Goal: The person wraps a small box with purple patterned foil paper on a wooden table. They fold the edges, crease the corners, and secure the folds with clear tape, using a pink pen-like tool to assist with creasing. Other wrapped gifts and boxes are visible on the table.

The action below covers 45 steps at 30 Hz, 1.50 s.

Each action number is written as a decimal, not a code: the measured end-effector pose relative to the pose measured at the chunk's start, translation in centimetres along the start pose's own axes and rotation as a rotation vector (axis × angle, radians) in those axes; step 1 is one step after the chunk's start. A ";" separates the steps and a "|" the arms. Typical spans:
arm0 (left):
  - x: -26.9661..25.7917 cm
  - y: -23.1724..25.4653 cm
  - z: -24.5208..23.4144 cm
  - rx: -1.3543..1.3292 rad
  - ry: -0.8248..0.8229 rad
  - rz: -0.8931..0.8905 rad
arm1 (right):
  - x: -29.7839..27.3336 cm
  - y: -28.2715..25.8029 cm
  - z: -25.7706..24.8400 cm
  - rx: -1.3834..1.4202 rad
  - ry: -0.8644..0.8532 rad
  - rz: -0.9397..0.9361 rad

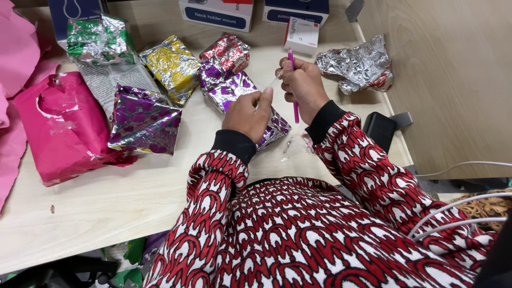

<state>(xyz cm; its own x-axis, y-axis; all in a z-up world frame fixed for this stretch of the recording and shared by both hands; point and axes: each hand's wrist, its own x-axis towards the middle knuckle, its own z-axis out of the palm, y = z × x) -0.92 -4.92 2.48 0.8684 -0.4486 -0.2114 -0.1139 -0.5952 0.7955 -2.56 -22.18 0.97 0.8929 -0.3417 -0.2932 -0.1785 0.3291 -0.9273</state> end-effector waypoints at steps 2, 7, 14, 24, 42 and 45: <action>-0.4 -1.1 -0.1 0.043 0.090 0.071 | 0.4 -0.5 -0.3 -0.004 0.018 -0.027; -2.0 -4.4 -1.5 0.024 0.180 0.075 | -0.1 -1.6 -1.0 -0.040 -0.029 -0.081; -4.7 -6.0 -3.7 0.121 0.081 0.146 | -4.6 4.6 3.8 -0.060 -0.471 0.125; -7.1 -8.4 -8.6 0.089 0.086 0.136 | -3.8 4.5 8.8 -0.380 -0.612 0.062; -3.2 -3.2 -6.5 -0.021 0.238 -0.026 | 3.4 -2.7 5.0 -0.637 -0.541 -0.322; -2.6 -2.2 -5.6 0.005 0.282 -0.099 | 3.0 -3.5 3.8 -0.637 -0.480 -0.258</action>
<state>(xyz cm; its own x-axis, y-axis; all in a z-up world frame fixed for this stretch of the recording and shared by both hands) -0.20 1.30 4.48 0.9751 -0.1858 -0.1209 -0.0240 -0.6305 0.7758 2.33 -21.01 4.20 0.9910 0.1211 -0.0565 -0.0152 -0.3177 -0.9481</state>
